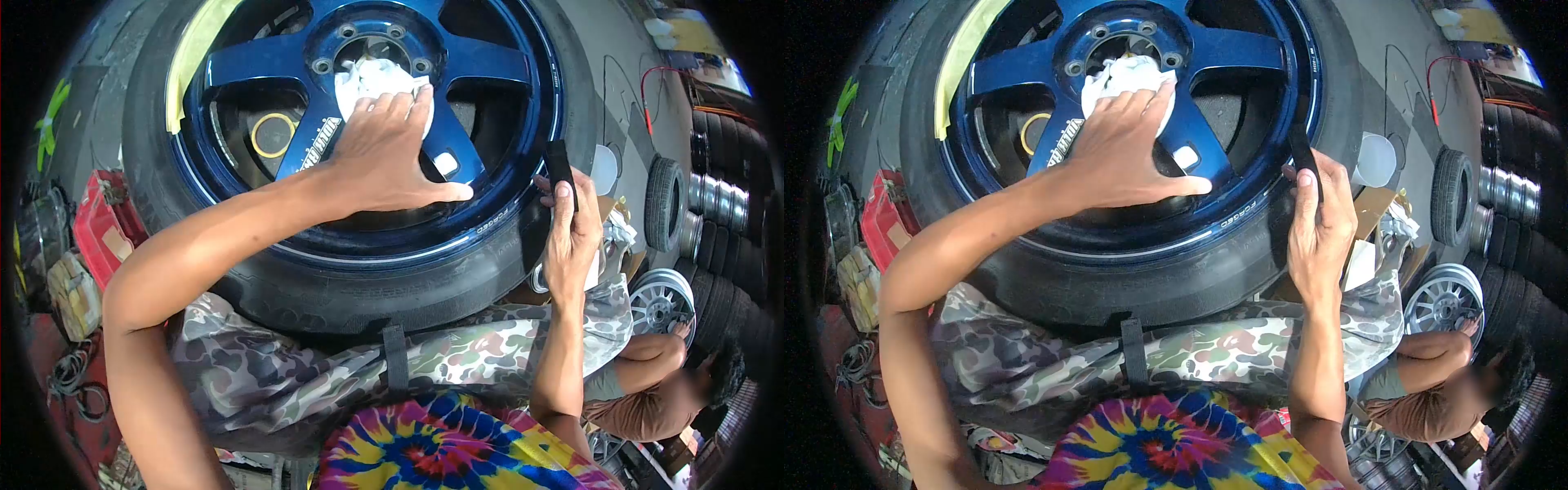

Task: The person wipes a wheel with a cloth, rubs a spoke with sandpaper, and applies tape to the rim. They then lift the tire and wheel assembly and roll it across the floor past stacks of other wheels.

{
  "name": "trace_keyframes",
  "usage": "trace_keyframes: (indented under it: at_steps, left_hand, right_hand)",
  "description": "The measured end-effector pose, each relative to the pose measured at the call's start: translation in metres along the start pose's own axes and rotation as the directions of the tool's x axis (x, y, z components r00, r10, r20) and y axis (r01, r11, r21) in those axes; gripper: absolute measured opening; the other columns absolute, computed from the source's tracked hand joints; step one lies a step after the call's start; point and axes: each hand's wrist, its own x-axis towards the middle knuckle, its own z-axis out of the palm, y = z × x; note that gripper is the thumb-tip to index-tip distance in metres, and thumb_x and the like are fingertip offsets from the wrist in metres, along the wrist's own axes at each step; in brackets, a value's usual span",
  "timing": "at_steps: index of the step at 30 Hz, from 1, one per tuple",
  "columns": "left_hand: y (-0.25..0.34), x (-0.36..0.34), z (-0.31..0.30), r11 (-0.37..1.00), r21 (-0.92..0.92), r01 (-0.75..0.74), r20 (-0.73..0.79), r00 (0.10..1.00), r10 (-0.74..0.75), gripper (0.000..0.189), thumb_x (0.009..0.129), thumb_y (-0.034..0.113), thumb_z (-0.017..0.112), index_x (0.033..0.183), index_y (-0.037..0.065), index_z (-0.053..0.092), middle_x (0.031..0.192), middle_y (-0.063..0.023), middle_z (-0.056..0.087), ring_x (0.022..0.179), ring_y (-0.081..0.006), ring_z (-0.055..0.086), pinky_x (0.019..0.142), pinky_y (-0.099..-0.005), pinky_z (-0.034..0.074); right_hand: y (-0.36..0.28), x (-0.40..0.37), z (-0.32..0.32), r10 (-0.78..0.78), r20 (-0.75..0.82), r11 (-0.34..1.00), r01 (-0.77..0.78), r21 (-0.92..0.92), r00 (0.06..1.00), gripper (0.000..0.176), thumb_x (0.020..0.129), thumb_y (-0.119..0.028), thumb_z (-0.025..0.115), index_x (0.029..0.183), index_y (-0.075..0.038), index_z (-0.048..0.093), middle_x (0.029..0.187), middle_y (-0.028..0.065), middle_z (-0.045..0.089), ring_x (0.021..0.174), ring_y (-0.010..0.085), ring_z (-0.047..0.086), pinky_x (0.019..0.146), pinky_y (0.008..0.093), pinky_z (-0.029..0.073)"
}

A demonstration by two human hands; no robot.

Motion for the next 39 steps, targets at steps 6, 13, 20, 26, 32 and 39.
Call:
trace_keyframes:
  at_steps: [6, 13, 20, 26, 32, 39]
  left_hand:
    - [-0.005, 0.008, 0.008, 1.000, 0.013, 0.015, -0.048, 0.999, -0.015, 0.127, 0.073, 0.077, 0.081, 0.155, -0.013, 0.042, 0.135, -0.0306, 0.061, 0.130, -0.0421, 0.059, 0.111, -0.0534, 0.043]
    - [-0.035, 0.010, 0.009, 0.995, 0.091, -0.036, -0.148, 0.988, 0.049, 0.113, 0.076, 0.079, 0.078, 0.150, -0.004, 0.056, 0.141, -0.0263, 0.062, 0.131, -0.0414, 0.060, 0.112, -0.0534, 0.044]
    - [-0.057, 0.014, 0.010, 0.998, 0.068, 0.020, -0.079, 0.997, -0.014, 0.108, 0.079, 0.087, 0.068, 0.138, -0.002, 0.068, 0.133, -0.0262, 0.067, 0.129, -0.0401, 0.062, 0.109, -0.0514, 0.047]
    - [-0.028, 0.009, -0.003, 0.997, 0.075, 0.036, -0.027, 0.999, -0.034, 0.118, 0.070, 0.088, 0.075, 0.146, -0.002, 0.061, 0.139, -0.0256, 0.063, 0.135, -0.0415, 0.058, 0.114, -0.0567, 0.041]
    - [-0.016, 0.013, -0.003, 0.993, 0.022, 0.114, 0.122, 0.986, -0.116, 0.128, 0.064, 0.085, 0.079, 0.155, 0.000, 0.051, 0.147, -0.0299, 0.055, 0.142, -0.0463, 0.049, 0.117, -0.0613, 0.034]
    - [-0.036, 0.030, -0.018, 0.975, -0.068, 0.213, 0.310, 0.933, -0.182, 0.118, 0.068, 0.078, 0.079, 0.156, 0.004, 0.052, 0.151, -0.0249, 0.053, 0.145, -0.0424, 0.046, 0.118, -0.0583, 0.034]
  right_hand:
    - [-0.004, 0.002, 0.003, -0.098, -0.010, 0.984, 0.095, -0.151, 0.995, 0.025, 0.107, -0.011, 0.062, 0.125, 0.003, 0.074, 0.121, 0.0150, 0.073, 0.116, 0.0265, 0.069, 0.103, 0.0356, 0.051]
    - [0.006, 0.003, 0.006, -0.089, -0.057, 0.996, 0.087, -0.035, 0.994, 0.025, 0.102, -0.008, 0.071, 0.124, 0.001, 0.076, 0.121, 0.0143, 0.074, 0.116, 0.0236, 0.070, 0.103, 0.0352, 0.052]
    - [0.003, 0.003, 0.009, -0.093, -0.027, 0.995, 0.093, -0.027, 0.995, 0.022, 0.097, -0.008, 0.078, 0.117, 0.000, 0.079, 0.113, 0.0112, 0.075, 0.108, 0.0189, 0.070, 0.097, 0.0315, 0.054]
    - [-0.002, 0.002, 0.013, -0.012, -0.046, 0.999, 0.010, -0.030, 0.999, 0.017, 0.100, -0.010, 0.076, 0.111, 0.002, 0.080, 0.104, 0.0079, 0.073, 0.091, 0.0146, 0.066, 0.082, 0.0273, 0.052]
    - [-0.007, 0.005, 0.021, 0.034, -0.022, 0.997, -0.035, -0.069, 0.999, 0.018, 0.103, -0.012, 0.072, 0.110, 0.004, 0.078, 0.103, 0.0094, 0.072, 0.089, 0.0146, 0.065, 0.077, 0.0286, 0.051]
    - [-0.003, 0.007, 0.027, -0.076, -0.049, 0.991, 0.070, -0.111, 0.996, 0.018, 0.103, -0.010, 0.071, 0.113, 0.003, 0.078, 0.103, 0.0114, 0.071, 0.090, 0.0179, 0.066, 0.079, 0.0300, 0.052]
